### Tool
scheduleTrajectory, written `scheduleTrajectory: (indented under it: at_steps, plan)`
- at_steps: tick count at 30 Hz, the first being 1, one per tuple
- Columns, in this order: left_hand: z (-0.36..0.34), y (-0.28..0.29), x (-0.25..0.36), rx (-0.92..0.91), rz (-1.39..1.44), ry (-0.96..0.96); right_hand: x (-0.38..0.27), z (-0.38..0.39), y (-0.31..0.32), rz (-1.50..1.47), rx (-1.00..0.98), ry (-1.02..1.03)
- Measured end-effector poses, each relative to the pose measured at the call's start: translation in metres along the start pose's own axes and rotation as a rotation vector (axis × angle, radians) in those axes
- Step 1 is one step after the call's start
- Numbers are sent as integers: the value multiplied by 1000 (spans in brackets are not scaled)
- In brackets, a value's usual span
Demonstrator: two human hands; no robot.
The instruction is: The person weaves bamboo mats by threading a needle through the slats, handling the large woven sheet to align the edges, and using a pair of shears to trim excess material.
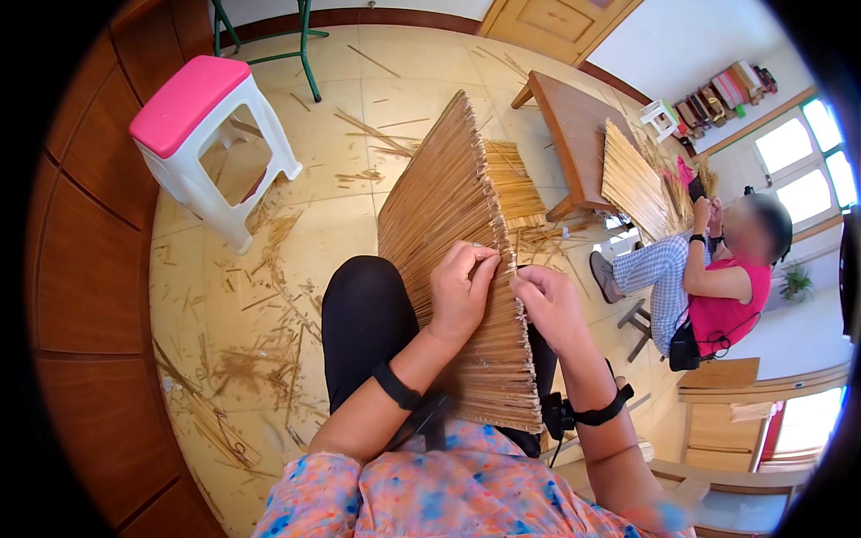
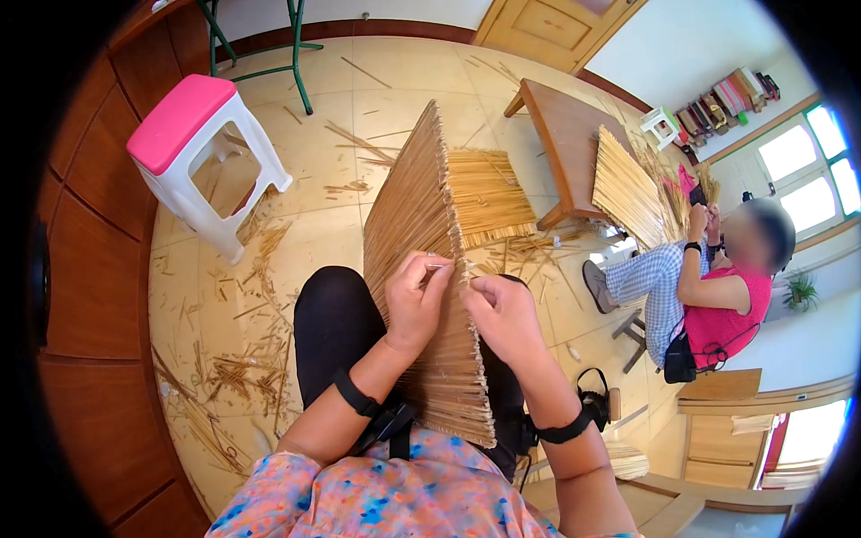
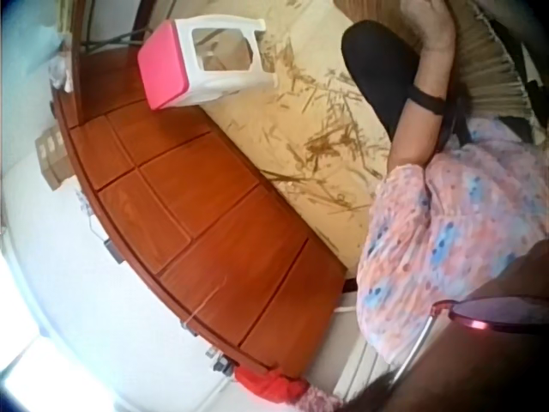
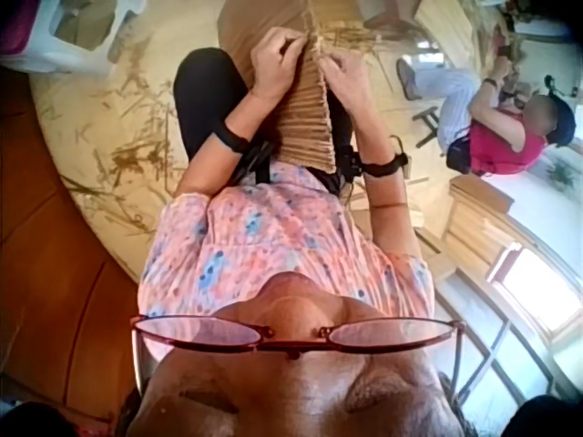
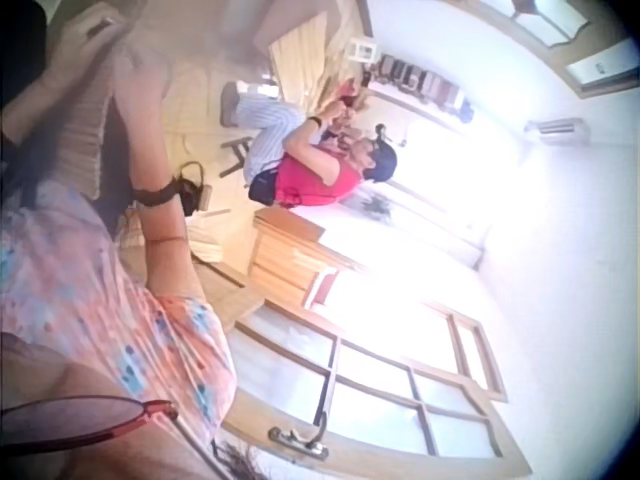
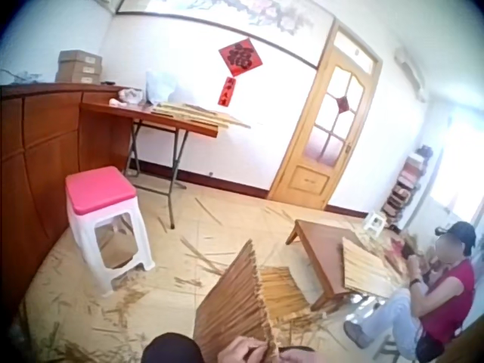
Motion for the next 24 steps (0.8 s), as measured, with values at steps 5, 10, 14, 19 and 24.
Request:
scheduleTrajectory:
  at_steps: [5,10,14,19,24]
  plan:
    - [6,-2,-6,2,-77,-45,-4,-25,-11,421,45,48]
    - [9,-3,3,-24,-197,-182,-5,-21,-16,489,149,135]
    - [12,14,15,33,-192,-201,-25,-14,-20,493,220,229]
    - [12,29,34,110,-247,-350,-44,-11,-22,488,227,320]
    - [14,30,26,128,-184,-290,-44,-13,-20,499,214,314]
Point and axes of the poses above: each hand's wrist, its own z-axis away from the middle knuckle, its own y-axis out of the back of the hand, x = y × z, the point moved 8 cm from there along -z, towards the middle knuckle, and after that the axes turned 7 degrees about z, right-handed, at the moved point
